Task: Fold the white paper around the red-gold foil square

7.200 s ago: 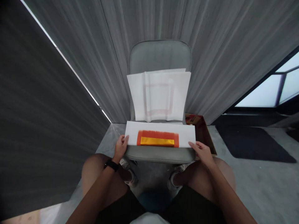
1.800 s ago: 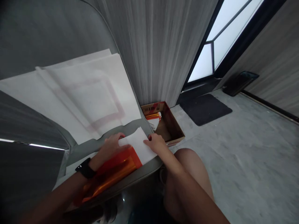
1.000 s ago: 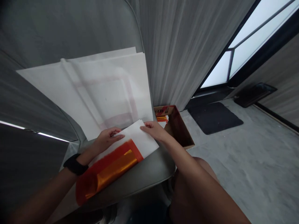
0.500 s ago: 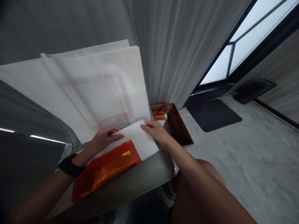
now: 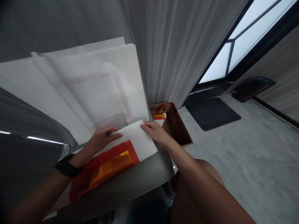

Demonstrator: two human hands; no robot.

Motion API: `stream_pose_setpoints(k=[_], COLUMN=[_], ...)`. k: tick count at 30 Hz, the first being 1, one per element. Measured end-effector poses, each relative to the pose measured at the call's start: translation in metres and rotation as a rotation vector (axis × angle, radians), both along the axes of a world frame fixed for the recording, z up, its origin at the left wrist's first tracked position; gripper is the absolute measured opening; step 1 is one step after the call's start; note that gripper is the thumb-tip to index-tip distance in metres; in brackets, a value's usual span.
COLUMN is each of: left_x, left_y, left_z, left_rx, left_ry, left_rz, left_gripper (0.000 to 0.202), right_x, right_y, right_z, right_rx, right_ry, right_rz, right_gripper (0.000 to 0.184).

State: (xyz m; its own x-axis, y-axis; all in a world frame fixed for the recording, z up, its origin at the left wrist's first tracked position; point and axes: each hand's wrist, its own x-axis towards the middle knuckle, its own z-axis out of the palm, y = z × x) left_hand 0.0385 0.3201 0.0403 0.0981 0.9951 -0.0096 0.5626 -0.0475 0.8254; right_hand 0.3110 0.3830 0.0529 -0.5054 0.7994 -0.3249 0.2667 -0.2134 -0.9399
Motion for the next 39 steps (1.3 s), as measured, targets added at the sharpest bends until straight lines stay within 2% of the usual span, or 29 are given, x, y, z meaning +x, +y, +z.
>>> stream_pose_setpoints(k=[9, 17, 27, 39], left_x=[-0.0027, -0.0020, -0.0008, -0.0057], left_y=[-0.0006, -0.0018, -0.0037, 0.0000], left_z=[-0.0018, 0.0029, 0.0071, 0.0009], left_rx=[0.050, 0.036, 0.001, 0.029], left_ry=[0.043, 0.064, 0.062, 0.009], left_rz=[-0.016, -0.040, -0.050, -0.066], left_gripper=[0.033, 0.031, 0.028, 0.029], right_x=[-0.0010, -0.0032, -0.0023, -0.0009], right_y=[0.0000, -0.0001, -0.0013, -0.0007], right_z=[-0.0031, -0.0052, -0.0039, -0.0018], right_rx=[0.003, -0.028, -0.004, 0.004], right_ry=[-0.022, -0.016, -0.028, -0.041], right_rz=[-0.009, -0.042, -0.045, -0.045], right_gripper=[0.045, 0.039, 0.049, 0.043])
